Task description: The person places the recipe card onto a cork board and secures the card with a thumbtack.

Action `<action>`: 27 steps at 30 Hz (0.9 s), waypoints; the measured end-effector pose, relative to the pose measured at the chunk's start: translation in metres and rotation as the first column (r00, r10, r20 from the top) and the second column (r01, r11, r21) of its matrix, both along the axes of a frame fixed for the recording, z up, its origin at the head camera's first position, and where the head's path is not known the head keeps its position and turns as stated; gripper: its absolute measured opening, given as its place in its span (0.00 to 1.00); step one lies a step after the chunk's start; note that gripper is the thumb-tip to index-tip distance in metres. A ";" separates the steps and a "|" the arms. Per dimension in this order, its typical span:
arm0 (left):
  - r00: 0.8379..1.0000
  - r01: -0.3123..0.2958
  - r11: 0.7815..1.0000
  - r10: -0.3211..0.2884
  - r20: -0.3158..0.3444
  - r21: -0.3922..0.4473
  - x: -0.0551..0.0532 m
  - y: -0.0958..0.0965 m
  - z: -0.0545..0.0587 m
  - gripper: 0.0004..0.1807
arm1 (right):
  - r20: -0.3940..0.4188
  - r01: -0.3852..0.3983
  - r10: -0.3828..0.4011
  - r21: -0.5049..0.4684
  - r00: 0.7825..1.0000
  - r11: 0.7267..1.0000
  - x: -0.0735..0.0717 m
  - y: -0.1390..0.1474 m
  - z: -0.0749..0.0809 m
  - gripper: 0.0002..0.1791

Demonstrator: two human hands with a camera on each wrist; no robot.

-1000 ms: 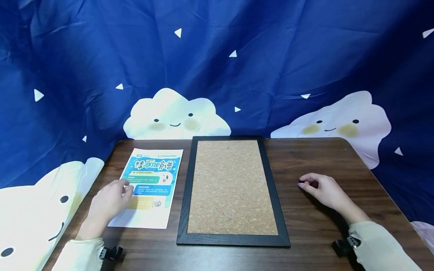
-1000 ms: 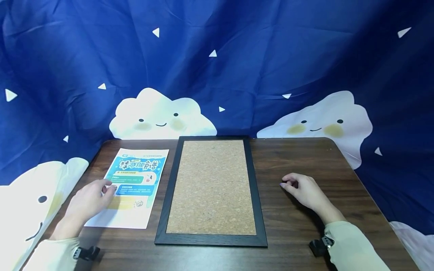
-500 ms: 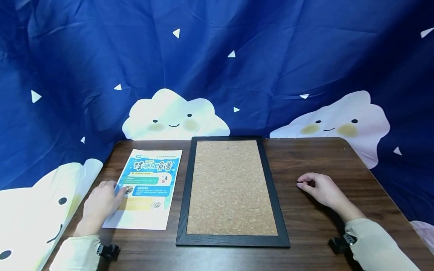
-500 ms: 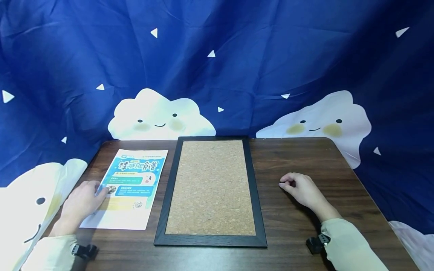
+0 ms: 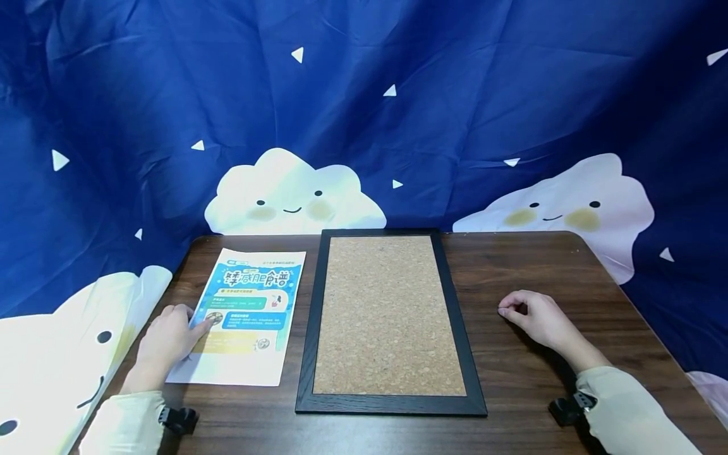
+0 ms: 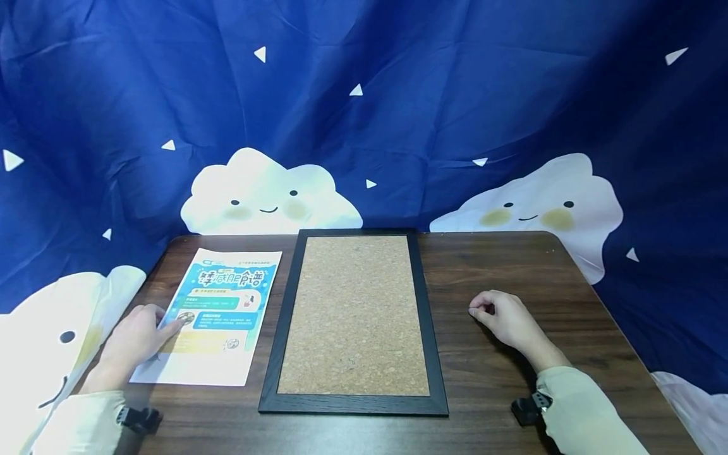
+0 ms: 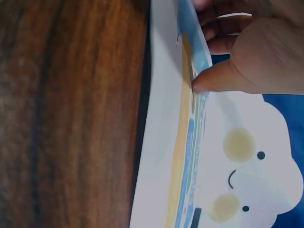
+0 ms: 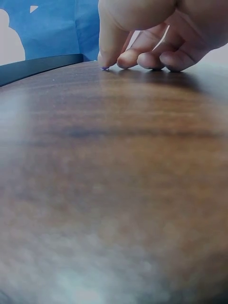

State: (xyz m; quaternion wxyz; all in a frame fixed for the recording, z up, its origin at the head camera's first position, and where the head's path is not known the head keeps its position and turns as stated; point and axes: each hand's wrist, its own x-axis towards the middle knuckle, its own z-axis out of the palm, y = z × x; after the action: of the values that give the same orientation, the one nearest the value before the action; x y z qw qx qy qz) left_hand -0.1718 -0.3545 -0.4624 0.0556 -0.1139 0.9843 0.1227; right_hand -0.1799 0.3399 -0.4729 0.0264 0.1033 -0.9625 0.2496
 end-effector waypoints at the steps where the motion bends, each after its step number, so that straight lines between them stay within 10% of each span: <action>1: 1.000 -0.007 1.000 0.007 -0.007 0.015 -0.001 -0.001 0.000 0.27 | 0.004 0.000 0.000 0.001 1.000 1.000 0.000 0.000 0.000 0.03; 17: 0.989 -0.008 0.977 0.039 -0.145 0.212 0.001 -0.009 -0.001 0.13 | 0.062 0.058 -0.058 0.007 0.996 0.998 0.007 0.006 0.010 0.03; 27: 0.979 -0.119 0.899 0.176 -0.099 0.422 0.001 -0.016 0.002 0.19 | 0.001 0.048 -0.048 -0.003 0.999 0.999 0.011 0.003 0.011 0.02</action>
State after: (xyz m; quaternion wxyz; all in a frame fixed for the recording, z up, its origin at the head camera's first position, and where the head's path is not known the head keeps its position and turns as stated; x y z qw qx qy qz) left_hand -0.1704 -0.3705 -0.4604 0.0024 -0.1654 0.9259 0.3396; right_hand -0.1687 0.3427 -0.4622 0.0321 0.0799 -0.9644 0.2502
